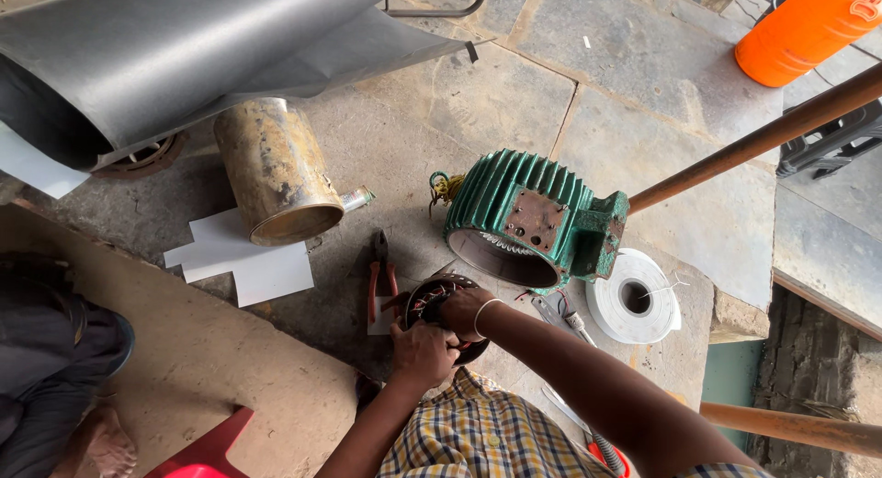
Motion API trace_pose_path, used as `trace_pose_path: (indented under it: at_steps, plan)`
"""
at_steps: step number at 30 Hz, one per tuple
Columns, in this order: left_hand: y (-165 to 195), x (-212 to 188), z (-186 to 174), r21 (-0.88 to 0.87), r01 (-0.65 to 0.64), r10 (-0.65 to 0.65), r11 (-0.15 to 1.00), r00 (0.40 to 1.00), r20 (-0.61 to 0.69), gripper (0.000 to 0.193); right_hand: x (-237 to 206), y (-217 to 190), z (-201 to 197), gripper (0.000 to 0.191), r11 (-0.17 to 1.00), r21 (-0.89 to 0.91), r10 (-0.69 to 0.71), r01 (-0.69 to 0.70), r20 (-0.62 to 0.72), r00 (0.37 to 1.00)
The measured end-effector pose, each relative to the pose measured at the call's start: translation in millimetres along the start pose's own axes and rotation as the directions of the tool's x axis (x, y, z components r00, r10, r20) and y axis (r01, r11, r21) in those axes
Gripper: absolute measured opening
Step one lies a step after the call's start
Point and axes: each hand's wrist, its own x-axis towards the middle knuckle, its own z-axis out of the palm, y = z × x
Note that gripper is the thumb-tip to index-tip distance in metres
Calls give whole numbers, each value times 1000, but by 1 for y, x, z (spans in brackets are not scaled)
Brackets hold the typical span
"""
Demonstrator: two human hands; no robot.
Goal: The person works on a disassembled electric motor stator, using a hammer to tap the internal windings and a screwdriver to adjust components. They also use scissors to cut a piece of white tape or wire.
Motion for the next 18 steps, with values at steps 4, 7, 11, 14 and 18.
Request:
trace_pose_path:
  at_steps: [4,7,11,14,18]
  plan:
    - [-1,6,6,16,13,-13,1000,999,30,14,-4,-1,1,27,983,91,155,-159,40,987]
    - [0,10,6,160,-1,-6,987,999,42,30,-9,-5,7,26,978,78,191,-194,45,981]
    - [8,9,3,99,81,-93,992,987,129,19,-19,-6,26,23,976,201,157,-81,-399,904]
    - [14,10,5,189,50,-65,981,995,73,15,-17,1,34,29,971,240,131,-7,-505,853]
    - [19,19,16,301,-118,125,946,992,-4,20,-12,11,43,31,970,234,79,71,-572,817]
